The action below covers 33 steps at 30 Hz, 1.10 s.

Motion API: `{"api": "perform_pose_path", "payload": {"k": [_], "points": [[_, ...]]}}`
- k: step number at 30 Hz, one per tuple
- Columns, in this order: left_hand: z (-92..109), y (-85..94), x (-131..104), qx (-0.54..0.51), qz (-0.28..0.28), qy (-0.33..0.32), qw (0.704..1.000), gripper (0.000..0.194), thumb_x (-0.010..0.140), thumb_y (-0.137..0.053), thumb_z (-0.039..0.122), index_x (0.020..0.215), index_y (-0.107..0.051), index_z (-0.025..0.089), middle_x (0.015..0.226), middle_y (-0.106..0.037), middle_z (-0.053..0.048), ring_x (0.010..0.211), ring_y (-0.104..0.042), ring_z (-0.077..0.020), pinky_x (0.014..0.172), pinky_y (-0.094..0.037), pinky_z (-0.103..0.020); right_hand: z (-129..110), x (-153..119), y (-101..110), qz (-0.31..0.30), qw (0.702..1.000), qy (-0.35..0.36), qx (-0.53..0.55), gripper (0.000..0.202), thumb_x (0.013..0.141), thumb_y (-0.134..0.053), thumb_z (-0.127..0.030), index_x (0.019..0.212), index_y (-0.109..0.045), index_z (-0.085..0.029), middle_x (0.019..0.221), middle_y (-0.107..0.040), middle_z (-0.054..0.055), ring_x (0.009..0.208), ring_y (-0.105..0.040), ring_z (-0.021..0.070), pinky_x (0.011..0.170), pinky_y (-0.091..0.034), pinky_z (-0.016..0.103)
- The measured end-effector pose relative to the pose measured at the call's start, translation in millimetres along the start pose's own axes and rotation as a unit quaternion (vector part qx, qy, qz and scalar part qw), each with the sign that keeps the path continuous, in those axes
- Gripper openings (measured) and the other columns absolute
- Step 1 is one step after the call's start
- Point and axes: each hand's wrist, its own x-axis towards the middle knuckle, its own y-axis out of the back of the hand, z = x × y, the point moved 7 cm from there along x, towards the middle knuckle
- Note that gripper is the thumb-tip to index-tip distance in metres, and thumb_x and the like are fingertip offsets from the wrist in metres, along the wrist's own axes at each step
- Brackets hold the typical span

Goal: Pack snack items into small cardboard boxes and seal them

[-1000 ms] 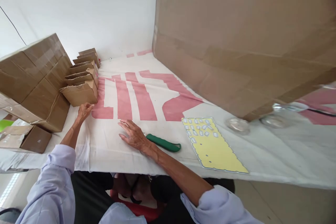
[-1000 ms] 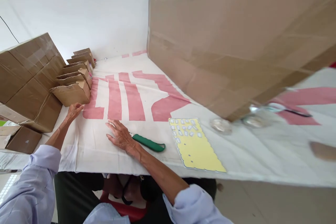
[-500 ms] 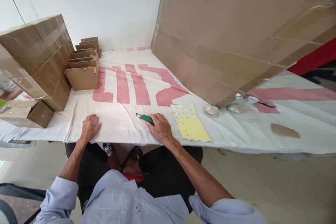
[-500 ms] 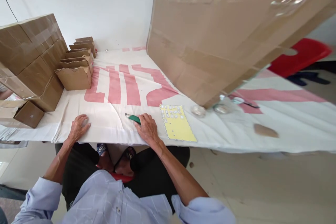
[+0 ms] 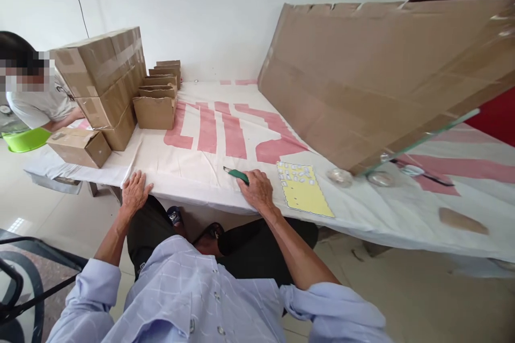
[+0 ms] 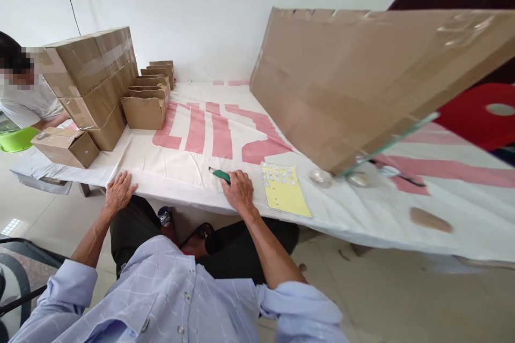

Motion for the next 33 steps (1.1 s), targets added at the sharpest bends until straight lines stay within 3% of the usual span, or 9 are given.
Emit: {"api": "perform_pose_path", "payload": {"k": [7, 17, 22, 27, 31, 33], "points": [[-64, 21.0, -29, 0.013, -0.014, 0.101, 0.995, 0.061, 0.113, -0.050, 0.046, 0.168, -0.058, 0.020, 0.184, -0.041, -0.020, 0.174, -0.035, -0.0423, 0.130, -0.044, -0.070, 0, 0, -3, -0.001, 1.000, 0.006, -0.016, 0.029, 0.105, -0.058, -0.031, 0.119, -0.077, -0.015, 0.115, -0.072, 0.019, 0.109, -0.059, 0.0339, 0.094, -0.045, 0.043], [-101, 40.6, -34, 0.027, -0.017, 0.140, 0.990, 0.056, 0.112, -0.050, 0.049, 0.160, -0.065, 0.023, 0.179, -0.051, -0.019, 0.171, -0.041, -0.0397, 0.130, -0.045, -0.067, 1, -2, -9, 0.005, 0.999, 0.012, -0.031, 0.029, 0.105, -0.057, -0.032, 0.118, -0.077, -0.015, 0.115, -0.072, 0.019, 0.109, -0.060, 0.0346, 0.092, -0.046, 0.044], [-121, 61.0, -31, 0.037, -0.019, 0.169, 0.985, 0.052, 0.111, -0.050, 0.044, 0.152, -0.071, 0.019, 0.175, -0.054, -0.023, 0.165, -0.048, -0.0438, 0.127, -0.048, -0.068, 2, -1, -10, 0.014, 0.999, 0.018, -0.033, 0.029, 0.105, -0.059, -0.031, 0.119, -0.078, -0.015, 0.114, -0.072, 0.018, 0.108, -0.061, 0.0341, 0.090, -0.046, 0.043], [-123, 75.1, -19, 0.053, -0.020, 0.191, 0.980, 0.042, 0.108, -0.055, 0.037, 0.134, -0.078, 0.014, 0.157, -0.069, -0.028, 0.156, -0.057, -0.0488, 0.125, -0.046, -0.073, 4, -1, -11, 0.020, 0.999, 0.020, -0.035, 0.029, 0.104, -0.061, -0.033, 0.119, -0.078, -0.015, 0.112, -0.073, 0.018, 0.108, -0.061, 0.0346, 0.089, -0.046, 0.043], [-112, 68.1, -19, 0.048, -0.011, 0.182, 0.982, 0.047, 0.108, -0.057, 0.042, 0.146, -0.072, 0.017, 0.171, -0.059, -0.024, 0.167, -0.045, -0.0448, 0.130, -0.045, -0.066, 3, -3, -9, 0.032, 0.999, 0.026, -0.035, 0.024, 0.103, -0.062, -0.032, 0.113, -0.078, -0.016, 0.110, -0.072, 0.017, 0.104, -0.061, 0.0340, 0.087, -0.046, 0.043], [-113, 65.3, -23, 0.041, -0.012, 0.186, 0.982, 0.046, 0.109, -0.058, 0.043, 0.146, -0.072, 0.020, 0.175, -0.056, -0.021, 0.167, -0.046, -0.0423, 0.128, -0.048, -0.060, 4, -5, -9, 0.038, 0.998, 0.028, -0.035, 0.023, 0.103, -0.063, -0.032, 0.111, -0.078, -0.017, 0.108, -0.072, 0.016, 0.103, -0.060, 0.0338, 0.086, -0.046, 0.043]]}}
